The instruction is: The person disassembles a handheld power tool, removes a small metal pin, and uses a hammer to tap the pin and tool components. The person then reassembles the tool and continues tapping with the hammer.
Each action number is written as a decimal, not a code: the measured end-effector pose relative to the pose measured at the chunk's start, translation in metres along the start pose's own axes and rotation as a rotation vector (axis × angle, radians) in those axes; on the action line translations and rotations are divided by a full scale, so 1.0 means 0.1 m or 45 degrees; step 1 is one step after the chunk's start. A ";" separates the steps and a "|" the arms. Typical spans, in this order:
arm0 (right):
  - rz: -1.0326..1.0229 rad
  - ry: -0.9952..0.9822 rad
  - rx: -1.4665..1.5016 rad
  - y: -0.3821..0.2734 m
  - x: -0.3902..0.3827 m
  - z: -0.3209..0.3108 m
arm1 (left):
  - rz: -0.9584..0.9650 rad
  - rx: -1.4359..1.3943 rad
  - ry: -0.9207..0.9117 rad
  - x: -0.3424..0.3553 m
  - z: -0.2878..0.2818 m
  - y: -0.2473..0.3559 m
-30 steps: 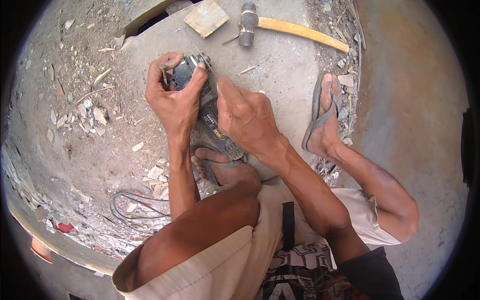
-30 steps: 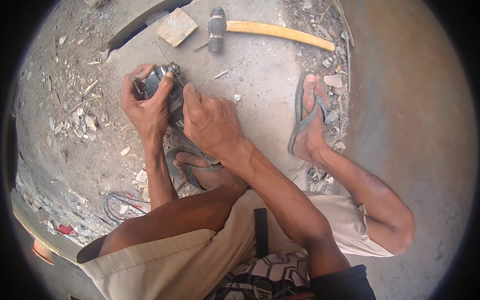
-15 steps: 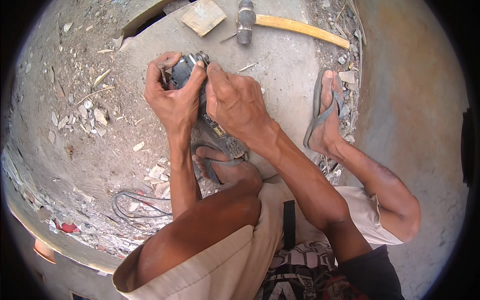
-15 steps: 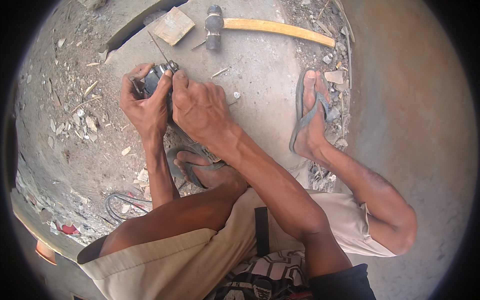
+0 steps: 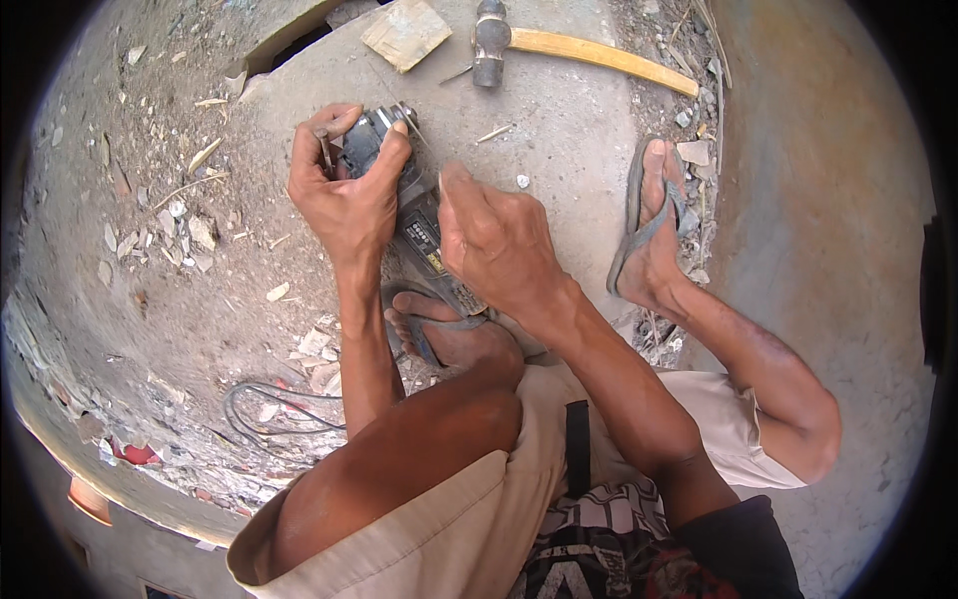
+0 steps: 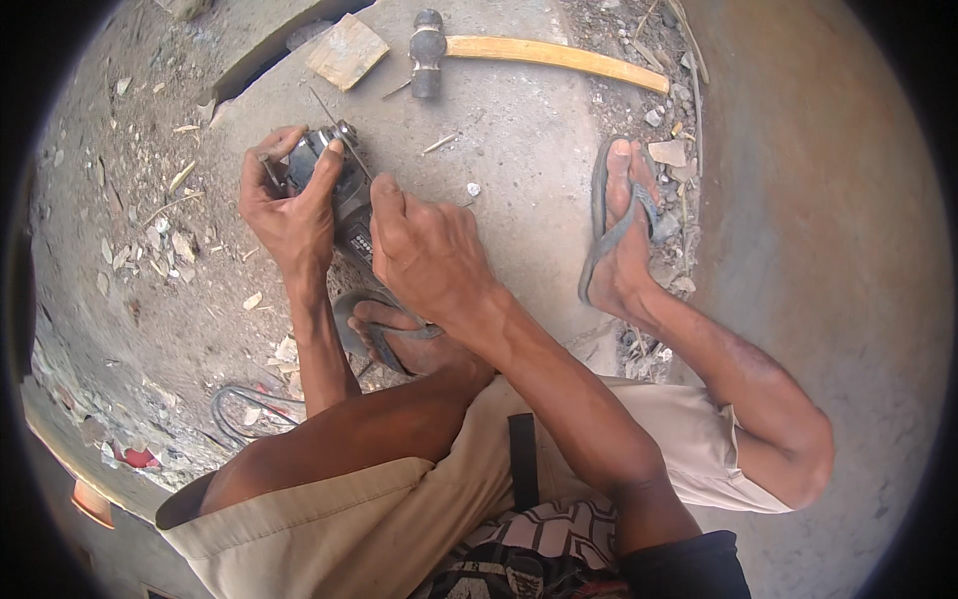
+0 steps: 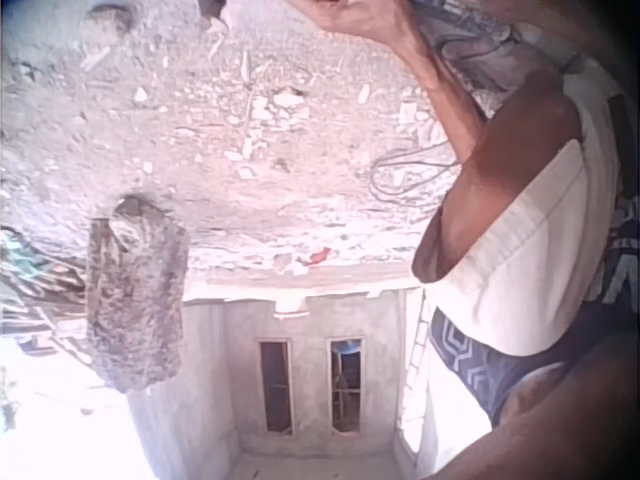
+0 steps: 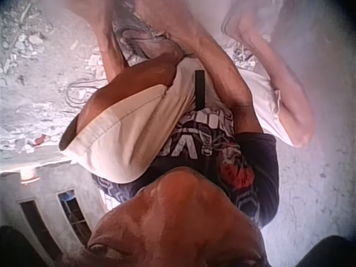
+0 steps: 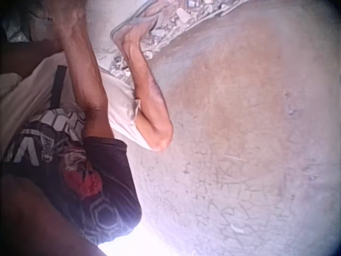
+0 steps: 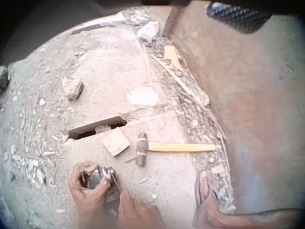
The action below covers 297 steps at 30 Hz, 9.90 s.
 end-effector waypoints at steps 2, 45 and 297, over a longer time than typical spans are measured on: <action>-0.131 0.161 -0.007 0.00 0.21 0.05 | -0.016 0.042 -0.016 0.01 0.02 0.04; 0.076 0.016 0.140 0.09 0.34 0.05 | 0.087 0.478 0.428 -0.44 -0.14 0.03; 0.378 -0.302 2.465 0.29 0.57 -0.82 | 0.165 0.332 0.556 -0.62 -0.26 0.04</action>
Point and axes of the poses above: each hand's wrist, its own x-axis towards the middle knuckle, its own z-axis out of the palm, y = z × x, the point moved 8 cm from there along x, towards the middle knuckle, and after that the axes turned 1 degree about -x, right-handed, at the moved point
